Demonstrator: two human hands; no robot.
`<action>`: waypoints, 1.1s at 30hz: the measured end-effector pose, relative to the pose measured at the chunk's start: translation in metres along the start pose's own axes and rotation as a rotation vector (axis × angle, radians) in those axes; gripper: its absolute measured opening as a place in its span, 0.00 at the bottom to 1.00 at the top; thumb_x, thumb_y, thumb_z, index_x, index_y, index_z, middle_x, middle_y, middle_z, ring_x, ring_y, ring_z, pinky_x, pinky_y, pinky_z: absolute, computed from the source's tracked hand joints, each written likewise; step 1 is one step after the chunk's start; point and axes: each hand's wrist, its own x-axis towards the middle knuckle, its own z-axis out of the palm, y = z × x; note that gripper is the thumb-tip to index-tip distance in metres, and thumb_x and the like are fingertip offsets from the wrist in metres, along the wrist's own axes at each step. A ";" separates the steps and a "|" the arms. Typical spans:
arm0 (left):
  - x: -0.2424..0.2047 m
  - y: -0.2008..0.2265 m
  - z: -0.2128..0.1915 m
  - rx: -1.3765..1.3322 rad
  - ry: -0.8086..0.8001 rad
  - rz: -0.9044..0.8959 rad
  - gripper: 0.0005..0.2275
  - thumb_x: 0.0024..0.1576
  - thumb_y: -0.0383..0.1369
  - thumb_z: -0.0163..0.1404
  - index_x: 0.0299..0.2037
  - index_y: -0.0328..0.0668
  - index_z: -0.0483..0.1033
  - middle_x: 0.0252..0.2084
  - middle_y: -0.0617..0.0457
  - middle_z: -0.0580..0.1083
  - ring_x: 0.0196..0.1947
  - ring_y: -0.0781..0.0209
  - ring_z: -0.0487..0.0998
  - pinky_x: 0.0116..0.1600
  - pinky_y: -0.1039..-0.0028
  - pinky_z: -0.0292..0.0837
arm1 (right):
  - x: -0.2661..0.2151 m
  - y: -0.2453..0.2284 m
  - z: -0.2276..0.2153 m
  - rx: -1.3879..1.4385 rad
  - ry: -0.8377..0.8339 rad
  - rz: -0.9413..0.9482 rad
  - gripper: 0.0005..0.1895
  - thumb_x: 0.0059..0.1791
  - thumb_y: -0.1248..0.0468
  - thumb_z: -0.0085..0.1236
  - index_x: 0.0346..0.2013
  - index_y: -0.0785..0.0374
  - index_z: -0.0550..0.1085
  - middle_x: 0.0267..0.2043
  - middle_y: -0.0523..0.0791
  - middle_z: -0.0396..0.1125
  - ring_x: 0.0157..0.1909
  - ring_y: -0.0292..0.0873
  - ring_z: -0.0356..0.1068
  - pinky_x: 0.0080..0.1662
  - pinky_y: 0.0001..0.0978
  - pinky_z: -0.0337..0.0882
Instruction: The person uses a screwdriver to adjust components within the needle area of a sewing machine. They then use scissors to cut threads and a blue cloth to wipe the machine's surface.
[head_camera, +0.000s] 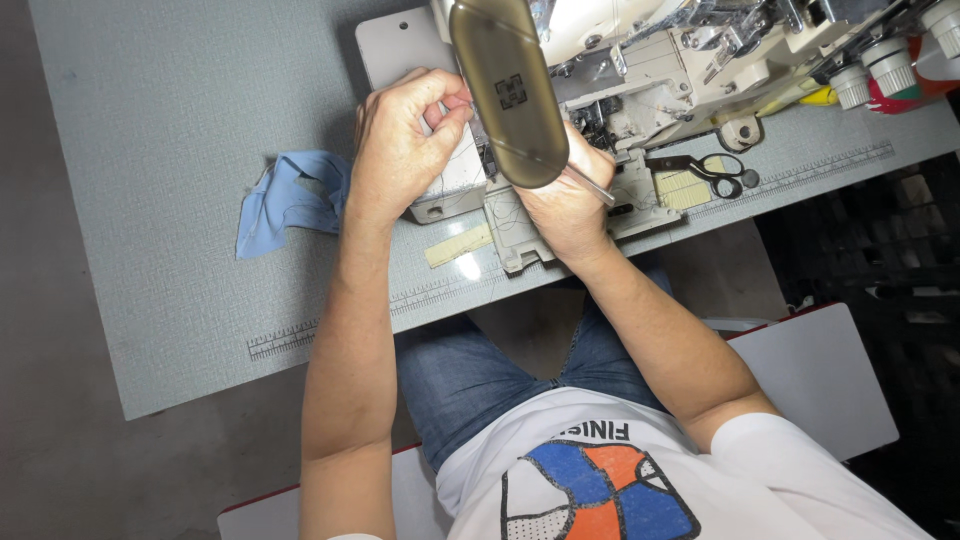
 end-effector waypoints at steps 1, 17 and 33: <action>0.000 -0.001 0.000 -0.003 0.000 0.001 0.05 0.56 0.30 0.55 0.40 0.49 0.80 0.33 0.61 0.76 0.28 0.66 0.74 0.41 0.71 0.70 | -0.001 0.002 -0.001 -0.003 0.000 0.000 0.10 0.48 0.73 0.69 0.38 0.69 0.74 0.33 0.44 0.68 0.36 0.37 0.65 0.43 0.31 0.70; -0.023 0.008 0.010 -0.023 0.148 0.016 0.16 0.54 0.25 0.58 0.52 0.40 0.71 0.47 0.51 0.74 0.38 0.57 0.72 0.50 0.64 0.68 | -0.020 -0.023 -0.014 -0.435 0.043 -0.272 0.09 0.52 0.76 0.63 0.47 0.74 0.75 0.38 0.52 0.74 0.35 0.47 0.74 0.41 0.38 0.76; -0.027 0.000 0.022 0.195 0.205 -0.028 0.33 0.47 0.32 0.62 0.64 0.43 0.62 0.50 0.49 0.74 0.48 0.46 0.72 0.52 0.58 0.63 | 0.001 -0.028 0.019 -0.597 -0.333 -0.542 0.08 0.54 0.80 0.55 0.47 0.84 0.74 0.48 0.64 0.73 0.49 0.64 0.78 0.55 0.47 0.79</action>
